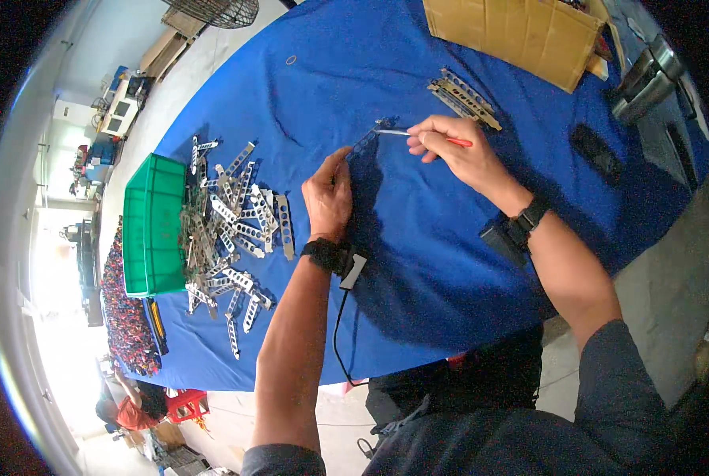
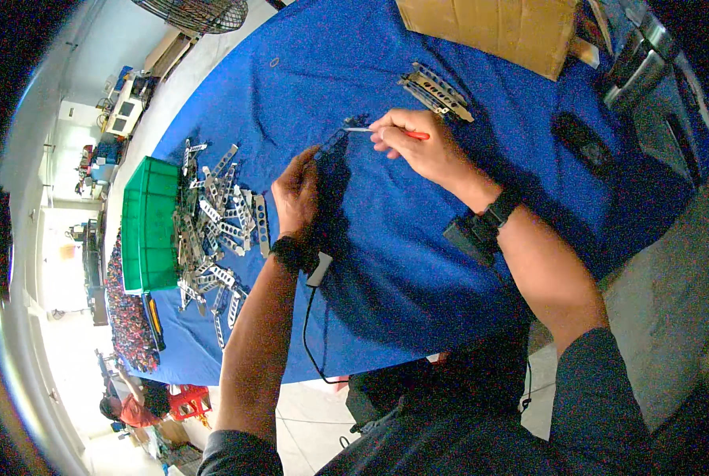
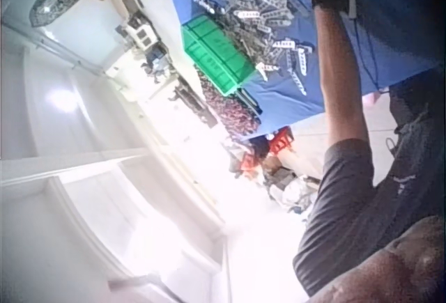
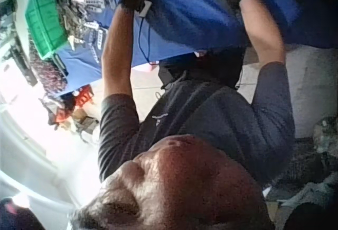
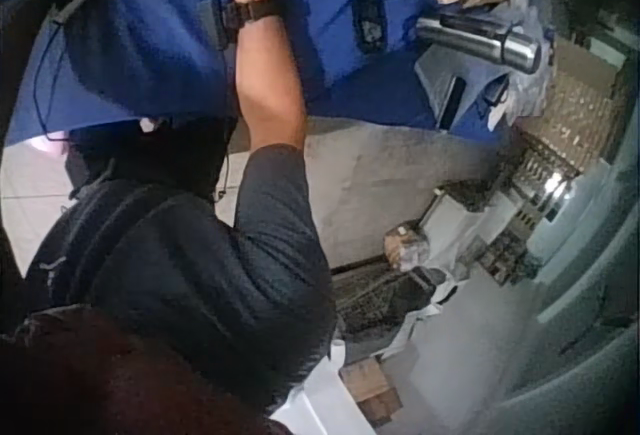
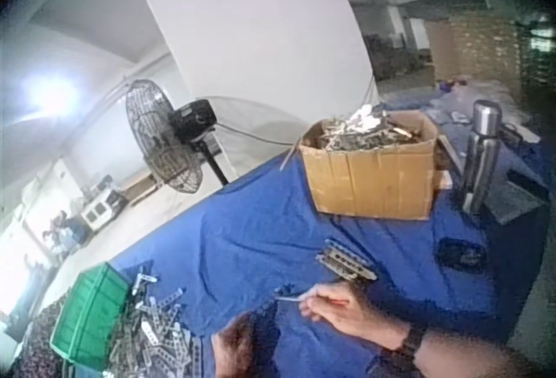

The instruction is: Assembling small metal components using a screwdriver at a workstation.

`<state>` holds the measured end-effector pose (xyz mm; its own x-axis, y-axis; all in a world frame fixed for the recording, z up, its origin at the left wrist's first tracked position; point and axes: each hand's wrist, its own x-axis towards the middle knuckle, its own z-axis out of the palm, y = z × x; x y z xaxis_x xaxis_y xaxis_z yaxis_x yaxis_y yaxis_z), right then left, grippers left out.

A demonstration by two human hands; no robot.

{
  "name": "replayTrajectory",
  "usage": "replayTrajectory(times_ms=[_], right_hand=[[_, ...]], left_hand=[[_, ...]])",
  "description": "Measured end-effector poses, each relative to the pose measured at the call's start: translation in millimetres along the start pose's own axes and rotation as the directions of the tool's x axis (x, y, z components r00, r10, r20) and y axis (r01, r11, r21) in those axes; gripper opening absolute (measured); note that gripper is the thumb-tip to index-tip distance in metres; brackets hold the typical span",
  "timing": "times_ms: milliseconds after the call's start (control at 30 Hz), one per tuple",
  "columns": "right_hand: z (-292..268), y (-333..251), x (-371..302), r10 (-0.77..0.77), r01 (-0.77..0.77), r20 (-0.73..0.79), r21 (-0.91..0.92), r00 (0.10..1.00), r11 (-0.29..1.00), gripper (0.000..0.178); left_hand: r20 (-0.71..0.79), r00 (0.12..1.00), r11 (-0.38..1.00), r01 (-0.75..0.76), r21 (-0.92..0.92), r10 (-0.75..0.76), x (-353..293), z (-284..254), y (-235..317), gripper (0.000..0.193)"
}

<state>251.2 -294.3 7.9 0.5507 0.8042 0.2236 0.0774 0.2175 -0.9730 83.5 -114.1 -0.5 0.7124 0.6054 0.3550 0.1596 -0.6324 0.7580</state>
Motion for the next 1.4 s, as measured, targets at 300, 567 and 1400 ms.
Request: replayTrajectory(times_ms=[300, 567, 1400], right_hand=[[1, 1, 1, 0.021, -0.019, -0.069, 0.033, 0.997, 0.999, 0.021], [0, 3, 0, -0.008, 0.005, -0.058, -0.039, 0.998, 0.999, 0.019], [-1, 7, 5, -0.067, 0.067, -0.016, 0.021, 0.998, 0.998, 0.023]], left_hand=[[0.006, 1.0, 1.0, 0.026, -0.012, -0.026, 0, 2, -4, 0.02], [0.026, 1.0, 1.0, 0.005, 0.001, -0.005, 1, 4, -3, 0.024], [0.015, 0.982, 0.981, -0.189, 0.037, 0.188, 3, 3, -9, 0.029]])
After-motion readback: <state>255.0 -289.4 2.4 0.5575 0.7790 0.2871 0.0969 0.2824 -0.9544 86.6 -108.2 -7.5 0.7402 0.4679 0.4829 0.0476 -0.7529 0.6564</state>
